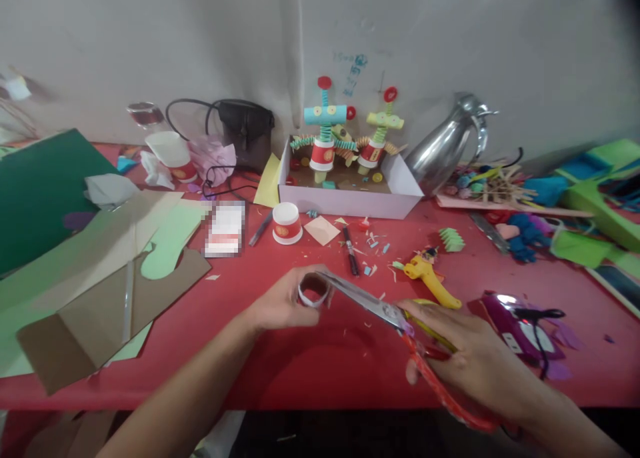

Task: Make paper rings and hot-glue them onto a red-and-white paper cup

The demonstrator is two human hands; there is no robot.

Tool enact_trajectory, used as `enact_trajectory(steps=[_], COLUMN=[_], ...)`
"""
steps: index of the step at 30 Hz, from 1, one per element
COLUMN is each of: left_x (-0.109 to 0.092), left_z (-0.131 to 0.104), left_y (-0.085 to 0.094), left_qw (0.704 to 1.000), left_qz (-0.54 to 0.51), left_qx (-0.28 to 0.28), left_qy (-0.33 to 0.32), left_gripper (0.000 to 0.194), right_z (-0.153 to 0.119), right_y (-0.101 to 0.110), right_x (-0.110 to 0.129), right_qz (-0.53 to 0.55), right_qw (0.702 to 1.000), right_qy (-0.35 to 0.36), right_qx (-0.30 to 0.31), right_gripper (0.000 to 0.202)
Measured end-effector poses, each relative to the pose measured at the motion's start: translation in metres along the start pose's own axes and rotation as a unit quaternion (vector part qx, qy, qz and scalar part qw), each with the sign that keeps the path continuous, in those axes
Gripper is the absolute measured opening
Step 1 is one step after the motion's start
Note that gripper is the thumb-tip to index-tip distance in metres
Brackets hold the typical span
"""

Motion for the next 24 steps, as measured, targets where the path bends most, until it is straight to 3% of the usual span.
enact_trajectory(steps=[6, 18, 21, 24], left_x=[0.010, 0.006, 0.006, 0.008], left_z=[0.000, 0.000, 0.000, -0.001], left_y=[-0.007, -0.013, -0.013, -0.013], left_qw=[0.999, 0.997, 0.997, 0.997], left_qz=[0.011, 0.022, 0.018, 0.012], left_qx=[0.020, 0.050, 0.051, 0.049], left_qy=[0.043, 0.050, 0.053, 0.053], left_gripper=[0.025, 0.021, 0.020, 0.020], right_z=[0.006, 0.009, 0.006, 0.003], right_y=[0.012, -0.009, -0.008, -0.005], right_x=[0.001, -0.006, -0.006, -0.001], right_qz=[-0.065, 0.139, 0.131, 0.071], right_qw=[0.997, 0.980, 0.983, 0.994], right_qy=[-0.034, -0.108, -0.093, -0.034], right_qx=[-0.012, 0.098, 0.091, 0.072], right_gripper=[0.052, 0.044, 0.044, 0.037])
Point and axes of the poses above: each hand's wrist, its own z-axis towards the middle knuckle, its own y-axis out of the back of the hand, x = y × z, the point moved 9 cm from there along z, towards the middle knuckle, and after that the axes turned 4 degrees about x, right-handed, at the moved point
